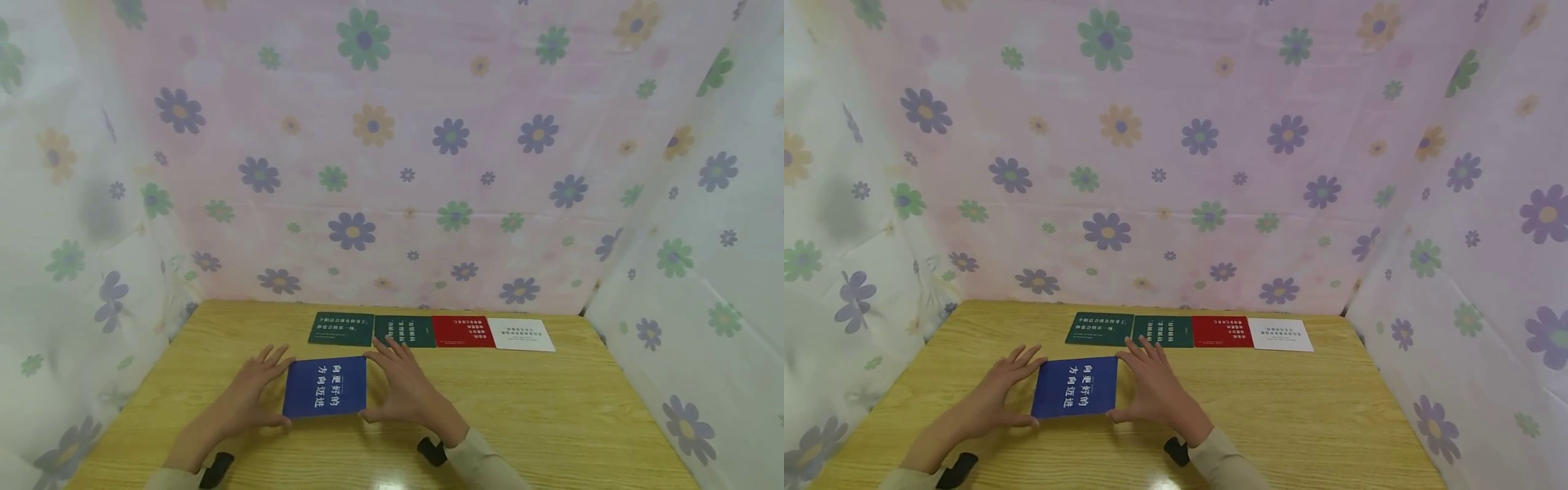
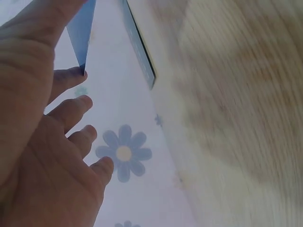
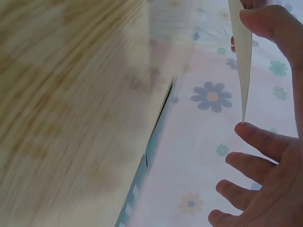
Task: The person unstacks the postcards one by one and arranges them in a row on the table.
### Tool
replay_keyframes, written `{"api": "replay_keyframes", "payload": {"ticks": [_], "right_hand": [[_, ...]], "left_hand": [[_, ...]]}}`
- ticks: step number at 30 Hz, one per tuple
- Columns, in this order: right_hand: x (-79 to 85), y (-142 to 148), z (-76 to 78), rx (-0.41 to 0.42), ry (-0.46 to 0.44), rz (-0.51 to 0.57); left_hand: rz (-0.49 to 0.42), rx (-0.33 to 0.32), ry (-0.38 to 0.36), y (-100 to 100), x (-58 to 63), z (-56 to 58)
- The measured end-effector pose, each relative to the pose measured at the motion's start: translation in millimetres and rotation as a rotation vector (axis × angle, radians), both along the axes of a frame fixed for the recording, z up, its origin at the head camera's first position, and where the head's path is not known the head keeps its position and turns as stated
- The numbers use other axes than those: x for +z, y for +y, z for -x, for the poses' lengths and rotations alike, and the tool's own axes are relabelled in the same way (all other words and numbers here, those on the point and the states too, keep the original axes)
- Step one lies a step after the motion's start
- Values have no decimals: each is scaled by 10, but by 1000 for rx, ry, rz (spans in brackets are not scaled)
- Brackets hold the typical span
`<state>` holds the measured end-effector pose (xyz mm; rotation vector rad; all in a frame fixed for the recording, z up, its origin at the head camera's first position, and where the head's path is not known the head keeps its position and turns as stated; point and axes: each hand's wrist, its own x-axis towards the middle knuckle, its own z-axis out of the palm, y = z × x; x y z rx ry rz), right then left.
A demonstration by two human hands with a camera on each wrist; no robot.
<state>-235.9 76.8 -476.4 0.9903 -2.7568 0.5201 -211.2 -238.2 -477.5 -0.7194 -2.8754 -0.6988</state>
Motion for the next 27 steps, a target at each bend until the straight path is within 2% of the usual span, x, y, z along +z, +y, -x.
{"api": "replay_keyframes", "payload": {"ticks": [14, 20, 27], "right_hand": [[-80, -284, 206, 17, -3, 20], [-106, -419, 333, 9, -5, -1], [-172, -606, 498, -13, -48, 5]], "left_hand": [[77, 31, 20, -229, -21, 150], [110, 47, 22, -341, -59, 291], [112, 26, 16, -511, -118, 494]]}}
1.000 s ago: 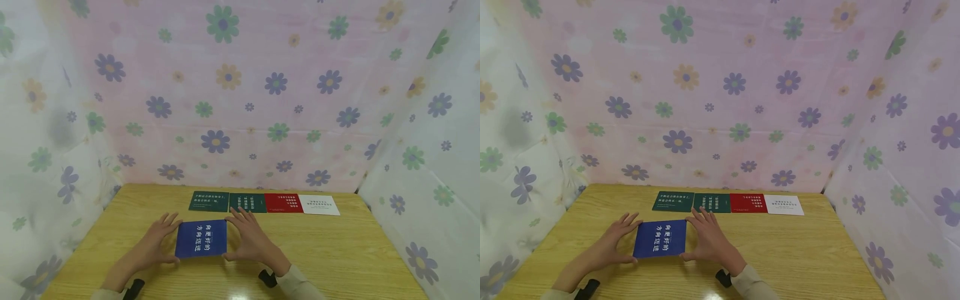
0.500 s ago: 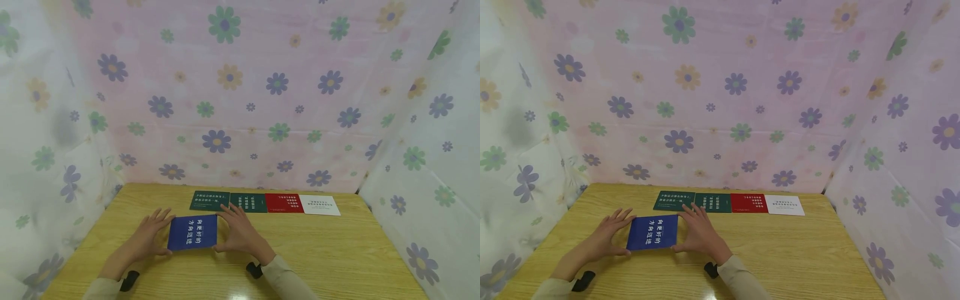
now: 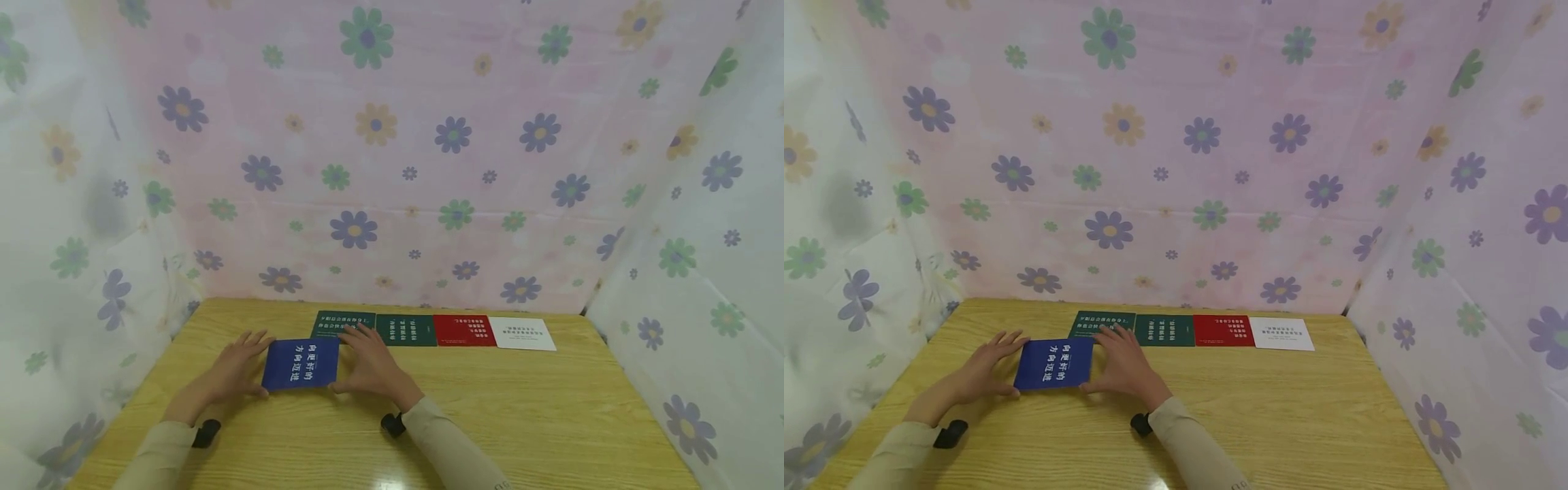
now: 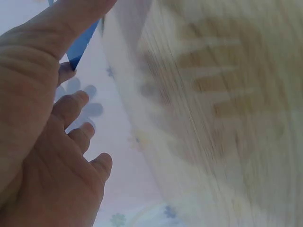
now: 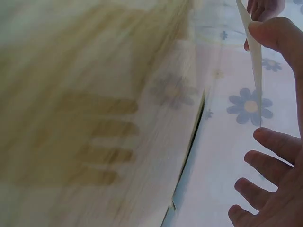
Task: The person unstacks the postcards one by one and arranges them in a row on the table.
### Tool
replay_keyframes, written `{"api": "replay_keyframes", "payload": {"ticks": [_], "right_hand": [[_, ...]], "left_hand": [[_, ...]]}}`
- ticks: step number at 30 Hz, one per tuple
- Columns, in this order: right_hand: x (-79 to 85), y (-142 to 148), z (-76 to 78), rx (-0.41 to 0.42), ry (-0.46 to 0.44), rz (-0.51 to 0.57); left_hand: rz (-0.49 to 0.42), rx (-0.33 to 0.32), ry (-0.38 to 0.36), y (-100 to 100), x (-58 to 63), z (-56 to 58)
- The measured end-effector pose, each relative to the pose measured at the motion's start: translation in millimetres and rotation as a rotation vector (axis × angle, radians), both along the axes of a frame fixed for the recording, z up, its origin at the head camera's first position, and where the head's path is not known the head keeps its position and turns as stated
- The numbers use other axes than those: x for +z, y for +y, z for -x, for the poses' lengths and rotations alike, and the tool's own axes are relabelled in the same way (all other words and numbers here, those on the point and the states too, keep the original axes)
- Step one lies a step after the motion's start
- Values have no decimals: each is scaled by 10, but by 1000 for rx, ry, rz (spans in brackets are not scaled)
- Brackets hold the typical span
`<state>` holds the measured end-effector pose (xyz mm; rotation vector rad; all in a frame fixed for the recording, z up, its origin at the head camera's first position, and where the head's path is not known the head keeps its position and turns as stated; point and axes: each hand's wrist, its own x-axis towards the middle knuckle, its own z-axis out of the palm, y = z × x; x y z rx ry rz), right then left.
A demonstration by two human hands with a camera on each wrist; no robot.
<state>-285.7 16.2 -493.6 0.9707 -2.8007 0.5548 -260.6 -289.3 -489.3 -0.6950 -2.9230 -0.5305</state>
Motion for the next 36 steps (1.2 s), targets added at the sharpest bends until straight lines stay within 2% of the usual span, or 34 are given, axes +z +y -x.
{"api": "replay_keyframes", "payload": {"ticks": [6, 16, 25, 30, 36], "right_hand": [[-16, -149, 160, -5, -27, -13], [-7, -292, 455, 0, -77, -45], [-35, -470, 667, -22, -97, -74], [-66, -625, 769, -30, -64, -119], [-103, -738, 876, -76, -102, -131]], "left_hand": [[-44, 10, -95, -179, -14, 156], [-32, 8, -171, -303, 64, 399], [-3, 79, -262, -378, 96, 632], [35, 61, -231, -445, 49, 734], [100, 55, -203, -505, 28, 872]]}}
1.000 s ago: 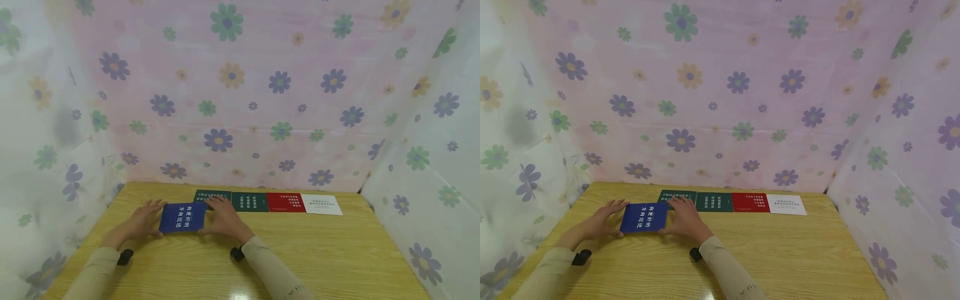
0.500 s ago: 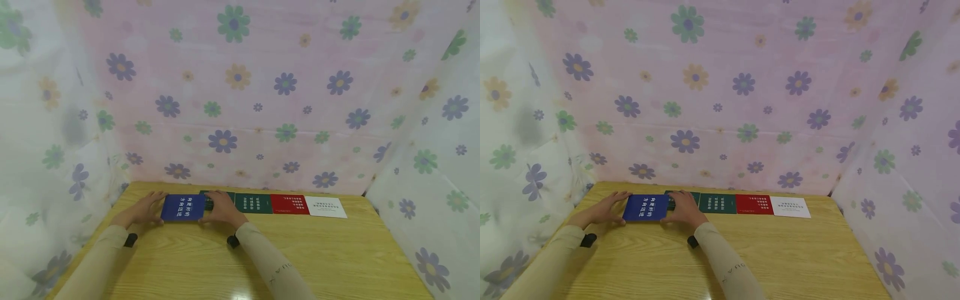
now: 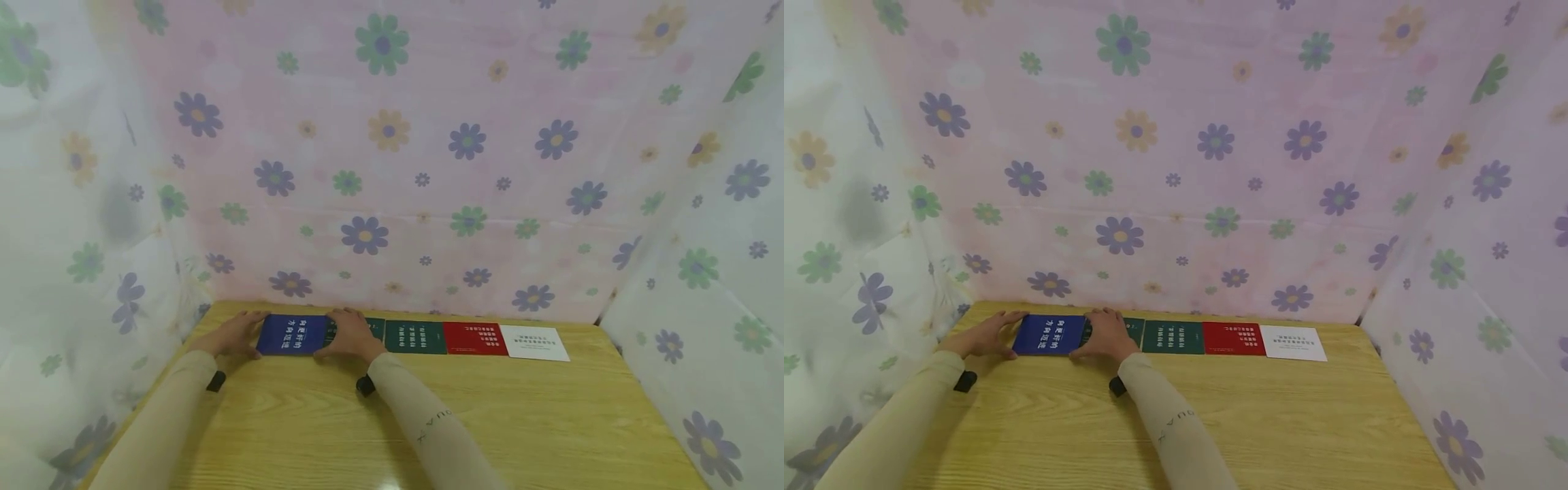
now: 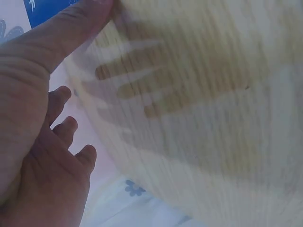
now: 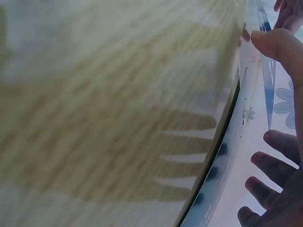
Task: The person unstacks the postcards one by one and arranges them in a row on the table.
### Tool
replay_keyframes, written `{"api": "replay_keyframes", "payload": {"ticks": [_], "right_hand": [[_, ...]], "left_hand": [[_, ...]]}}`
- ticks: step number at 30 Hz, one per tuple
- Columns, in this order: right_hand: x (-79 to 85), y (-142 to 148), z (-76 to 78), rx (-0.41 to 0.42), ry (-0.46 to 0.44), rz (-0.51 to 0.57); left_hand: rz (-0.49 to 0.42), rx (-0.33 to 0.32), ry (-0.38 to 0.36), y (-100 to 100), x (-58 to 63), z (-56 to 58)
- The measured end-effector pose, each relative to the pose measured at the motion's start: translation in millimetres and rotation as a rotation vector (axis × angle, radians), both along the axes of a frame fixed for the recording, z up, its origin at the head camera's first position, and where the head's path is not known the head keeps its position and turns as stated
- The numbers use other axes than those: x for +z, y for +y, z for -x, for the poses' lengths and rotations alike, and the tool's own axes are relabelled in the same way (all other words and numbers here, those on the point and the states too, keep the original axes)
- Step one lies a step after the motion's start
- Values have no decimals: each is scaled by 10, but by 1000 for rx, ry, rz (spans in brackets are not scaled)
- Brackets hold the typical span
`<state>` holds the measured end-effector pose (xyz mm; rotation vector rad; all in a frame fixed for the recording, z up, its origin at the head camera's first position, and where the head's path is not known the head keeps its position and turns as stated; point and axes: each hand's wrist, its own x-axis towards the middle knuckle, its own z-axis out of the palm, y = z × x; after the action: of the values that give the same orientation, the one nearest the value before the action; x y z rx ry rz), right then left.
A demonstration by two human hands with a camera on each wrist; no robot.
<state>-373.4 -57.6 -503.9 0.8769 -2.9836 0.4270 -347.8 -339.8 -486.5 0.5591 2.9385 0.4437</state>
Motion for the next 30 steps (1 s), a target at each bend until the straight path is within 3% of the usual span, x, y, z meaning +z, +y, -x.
{"api": "replay_keyframes", "payload": {"ticks": [11, 18, 25, 30], "right_hand": [[55, -67, 15, -23, -40, 30], [21, -117, 47, -43, -22, -25], [-13, -141, 65, -54, -8, -48], [-30, -103, 48, -42, -32, -13]], "left_hand": [[29, 67, -37, 18, 72, 89], [42, 102, -87, 20, 92, 169], [102, 173, -155, 60, 200, 199], [122, 150, -125, 60, 247, 170]]}}
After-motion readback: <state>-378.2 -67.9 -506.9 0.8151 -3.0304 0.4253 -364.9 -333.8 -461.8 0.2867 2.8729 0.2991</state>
